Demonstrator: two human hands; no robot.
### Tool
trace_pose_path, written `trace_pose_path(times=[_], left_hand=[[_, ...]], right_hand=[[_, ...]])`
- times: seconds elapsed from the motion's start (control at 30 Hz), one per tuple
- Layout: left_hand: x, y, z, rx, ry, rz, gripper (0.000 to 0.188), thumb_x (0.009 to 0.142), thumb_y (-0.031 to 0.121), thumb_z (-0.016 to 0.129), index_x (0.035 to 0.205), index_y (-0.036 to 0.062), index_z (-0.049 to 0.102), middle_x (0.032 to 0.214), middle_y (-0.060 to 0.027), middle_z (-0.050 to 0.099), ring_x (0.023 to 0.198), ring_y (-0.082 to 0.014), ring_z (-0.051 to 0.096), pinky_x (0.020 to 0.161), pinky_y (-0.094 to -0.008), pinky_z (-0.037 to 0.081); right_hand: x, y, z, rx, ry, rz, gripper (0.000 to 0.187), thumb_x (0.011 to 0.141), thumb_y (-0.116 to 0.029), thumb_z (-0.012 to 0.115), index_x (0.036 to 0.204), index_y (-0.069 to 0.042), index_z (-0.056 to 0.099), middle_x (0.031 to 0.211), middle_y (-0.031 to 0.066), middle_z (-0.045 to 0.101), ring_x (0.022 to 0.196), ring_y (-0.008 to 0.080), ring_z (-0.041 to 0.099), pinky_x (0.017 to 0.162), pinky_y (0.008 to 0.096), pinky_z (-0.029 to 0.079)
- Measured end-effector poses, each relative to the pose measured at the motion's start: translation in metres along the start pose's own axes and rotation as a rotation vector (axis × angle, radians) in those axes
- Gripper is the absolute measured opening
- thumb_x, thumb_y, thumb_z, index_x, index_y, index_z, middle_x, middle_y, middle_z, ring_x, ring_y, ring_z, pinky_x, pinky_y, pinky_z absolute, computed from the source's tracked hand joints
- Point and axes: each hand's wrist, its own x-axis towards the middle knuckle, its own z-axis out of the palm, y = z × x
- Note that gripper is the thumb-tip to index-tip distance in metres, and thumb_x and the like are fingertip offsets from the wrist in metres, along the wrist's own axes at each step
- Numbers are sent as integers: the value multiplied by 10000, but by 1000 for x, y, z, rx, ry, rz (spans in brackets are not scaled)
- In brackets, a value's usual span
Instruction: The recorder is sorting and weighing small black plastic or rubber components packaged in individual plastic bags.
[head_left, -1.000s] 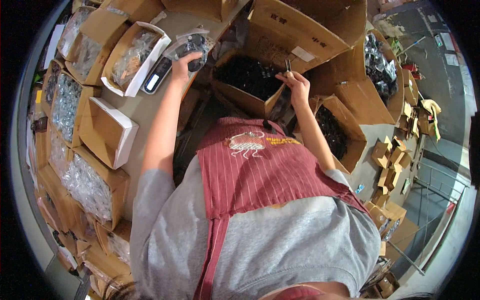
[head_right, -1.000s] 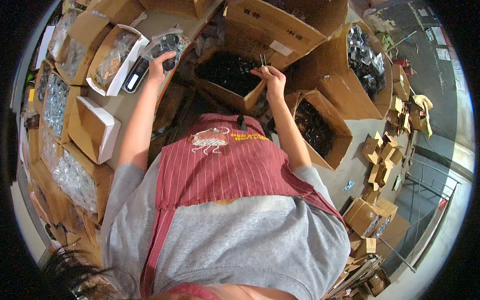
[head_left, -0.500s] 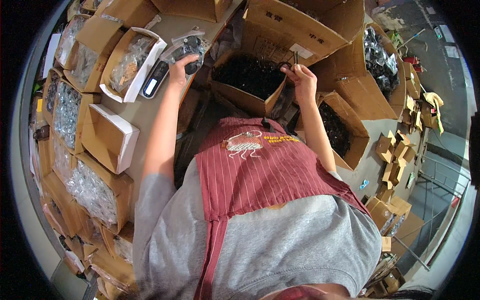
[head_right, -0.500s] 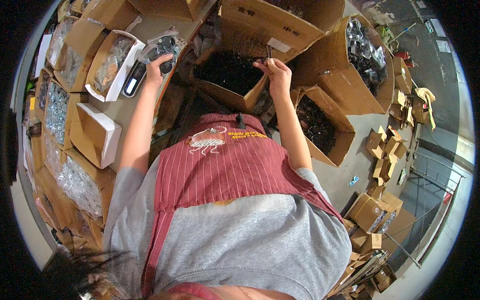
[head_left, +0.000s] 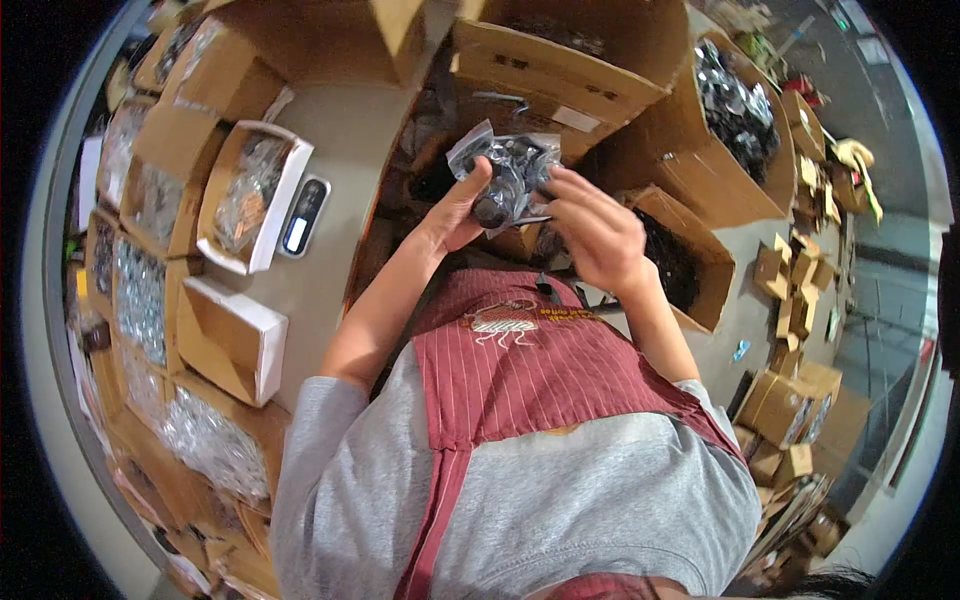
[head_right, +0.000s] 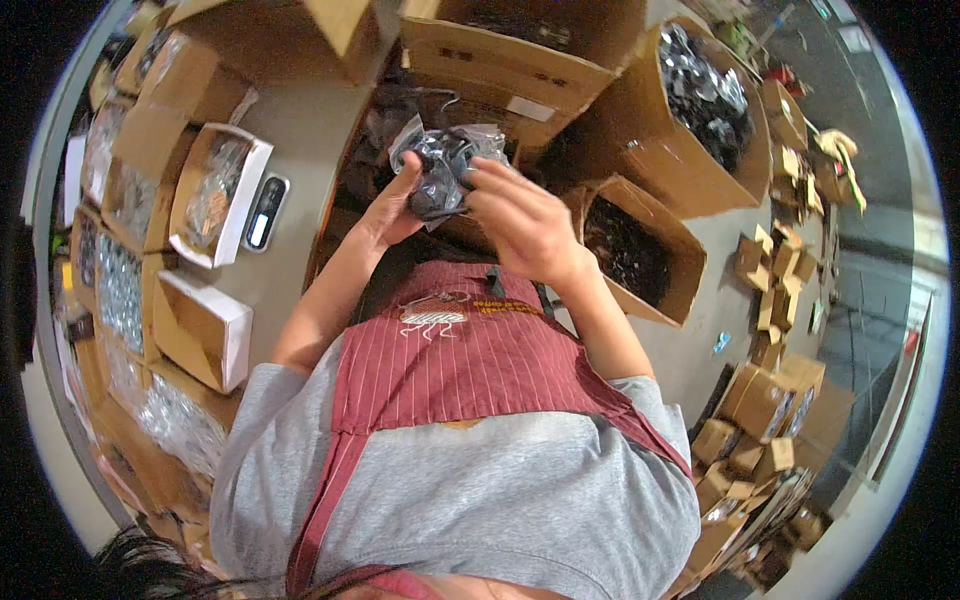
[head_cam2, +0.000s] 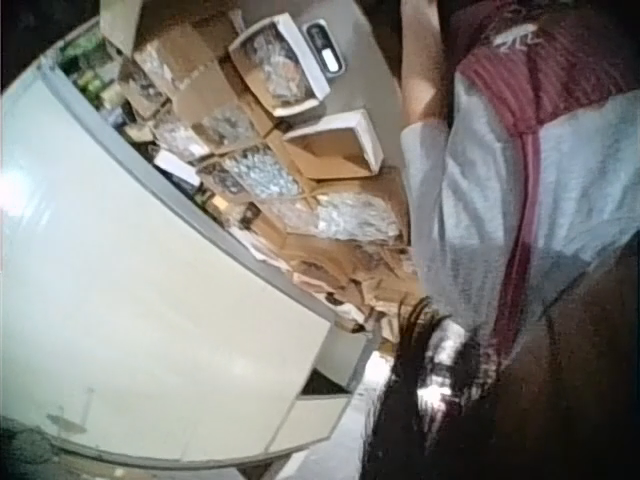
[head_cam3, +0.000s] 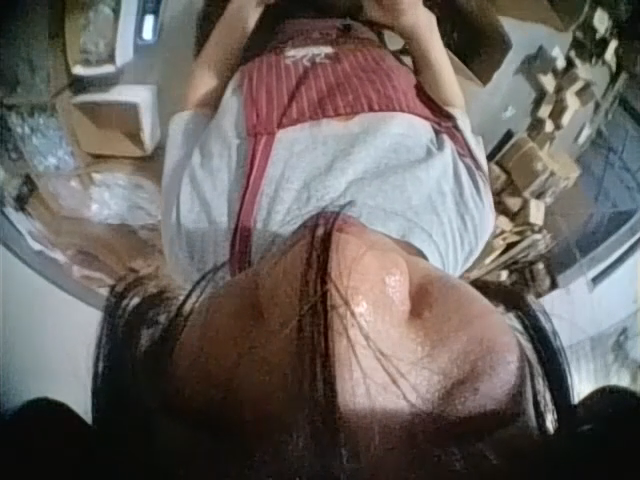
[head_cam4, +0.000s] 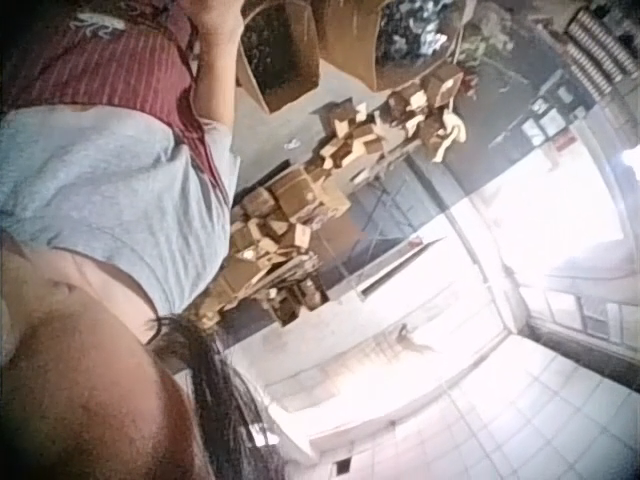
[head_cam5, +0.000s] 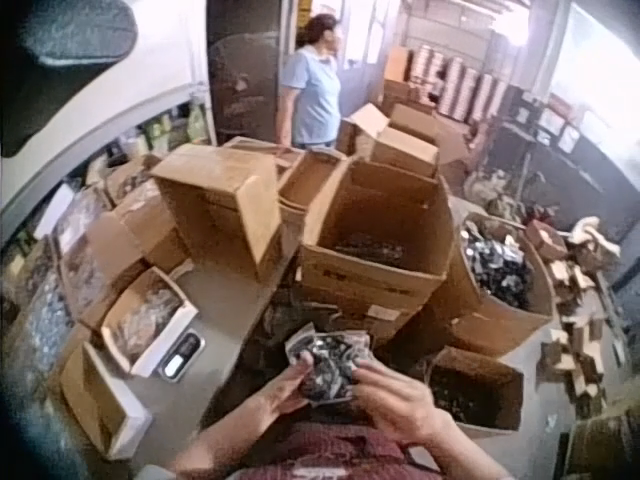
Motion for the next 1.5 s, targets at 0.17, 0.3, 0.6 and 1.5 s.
trace_pose_path(times=[0.17,0.3,0.6,1.5], left_hand=[[19,-4,25,-25,49,-209,445,849,428,674,1103,72,595,987,-49,663,866,-156,656,727,-304,559],[42,-25,34,50,69,-353,219,802,279,703,839,73,639,746,-38,648,627,-147,629,568,-276,516],[63,-66,81,121,78,-379,471,817,398,610,1093,16,607,941,-111,672,830,-226,663,776,-357,553],[132,-148,154,215,489,-187,299,663,174,630,875,-30,683,861,-112,691,793,-242,651,743,-345,538]], right_hand=[[-20,-9,2,-281,-181,-75,319,643,-68,596,927,76,603,1095,207,577,1161,377,540,987,410,459],[-44,-16,6,-436,-181,-68,323,658,-101,576,911,95,615,1031,205,587,1124,336,561,1061,400,401],[-73,-9,-42,-350,-288,-3,348,694,-118,538,978,65,621,1063,205,593,1090,303,572,1129,461,297],[-210,636,-213,756,827,1498,348,870,-255,638,761,58,530,632,136,555,524,322,618,481,453,555]])
